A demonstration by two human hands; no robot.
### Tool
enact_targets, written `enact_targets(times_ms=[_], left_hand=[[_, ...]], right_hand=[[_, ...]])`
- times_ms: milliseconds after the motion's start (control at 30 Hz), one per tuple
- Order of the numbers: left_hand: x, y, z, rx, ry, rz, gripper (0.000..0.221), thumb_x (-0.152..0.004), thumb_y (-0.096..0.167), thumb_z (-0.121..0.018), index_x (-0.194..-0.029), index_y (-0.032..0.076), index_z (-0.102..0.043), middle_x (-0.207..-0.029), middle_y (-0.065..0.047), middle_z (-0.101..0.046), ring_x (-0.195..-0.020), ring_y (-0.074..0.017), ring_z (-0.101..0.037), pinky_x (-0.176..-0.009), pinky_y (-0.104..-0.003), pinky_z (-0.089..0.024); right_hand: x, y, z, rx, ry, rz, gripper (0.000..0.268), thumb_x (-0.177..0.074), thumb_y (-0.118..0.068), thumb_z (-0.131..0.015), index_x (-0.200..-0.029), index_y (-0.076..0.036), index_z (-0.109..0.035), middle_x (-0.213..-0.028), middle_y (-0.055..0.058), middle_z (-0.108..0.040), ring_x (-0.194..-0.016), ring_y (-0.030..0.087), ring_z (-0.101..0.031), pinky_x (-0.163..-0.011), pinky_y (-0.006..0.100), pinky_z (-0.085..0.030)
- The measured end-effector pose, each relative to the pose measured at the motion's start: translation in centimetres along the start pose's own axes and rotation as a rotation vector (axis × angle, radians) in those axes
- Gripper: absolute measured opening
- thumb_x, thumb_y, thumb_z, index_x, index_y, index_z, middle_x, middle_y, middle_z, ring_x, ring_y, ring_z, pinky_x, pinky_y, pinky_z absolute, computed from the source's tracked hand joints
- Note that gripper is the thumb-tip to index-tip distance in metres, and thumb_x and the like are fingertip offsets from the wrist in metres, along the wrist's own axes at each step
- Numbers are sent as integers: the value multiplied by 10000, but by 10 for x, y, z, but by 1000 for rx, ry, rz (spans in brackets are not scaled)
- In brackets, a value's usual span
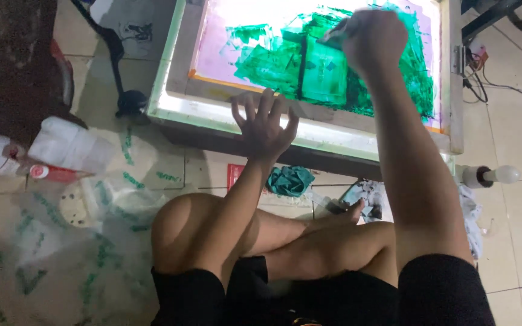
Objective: Spreading green ink on a screen printing frame to prepare for printing on plastic bags.
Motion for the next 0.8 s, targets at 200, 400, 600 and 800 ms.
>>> enact_targets(times_ms=[200, 400, 600, 800], left_hand=[[2, -2, -13, -6, 74, -6, 260, -894, 336, -606, -887, 110, -736, -1080, -74, -706, -1067, -350, -573, -1064, -586, -341], [2, -3, -21, -28, 11, 32, 307, -923, 391, -610, -956, 131, -772, -1166, -71, -690, -1120, -358, -541, -1085, -608, -330], [-3, 0, -14, -21, -47, 44, 297, -942, 394, -578, -983, 165, -762, -1185, -32, -686, -1118, -322, -546, -1104, -585, -292], [2, 0, -9, 1, -93, 91, 304, -962, 414, -560, -1025, 181, -745, -1227, -31, -663, -1102, -346, -569, -1086, -605, -305]], right_hand=[[-88, 3, -60, 45, 221, 117, 348, -802, -251, -719, -953, -550, -815, -841, -125, -759, -745, 306, -715, -519, 444, -533], [-89, -6, -72, 40, 81, 50, 180, -933, -410, -721, -939, -267, -830, -821, 105, -762, -783, 420, -733, -627, 520, -590], [-42, -14, -51, -68, -8, 49, 240, -765, -325, -780, -980, -412, -843, -791, 95, -738, -714, 430, -720, -584, 512, -590], [36, -32, -25, -45, -41, 57, 313, -981, -484, -688, -880, -212, -808, -783, 169, -741, -731, 489, -711, -579, 556, -562]])
Point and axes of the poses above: each hand's wrist, its own x-axis away from the middle knuckle, its own z-axis out of the back of the hand, y = z × x, the point moved 5 cm from there along -x, towards the middle knuckle
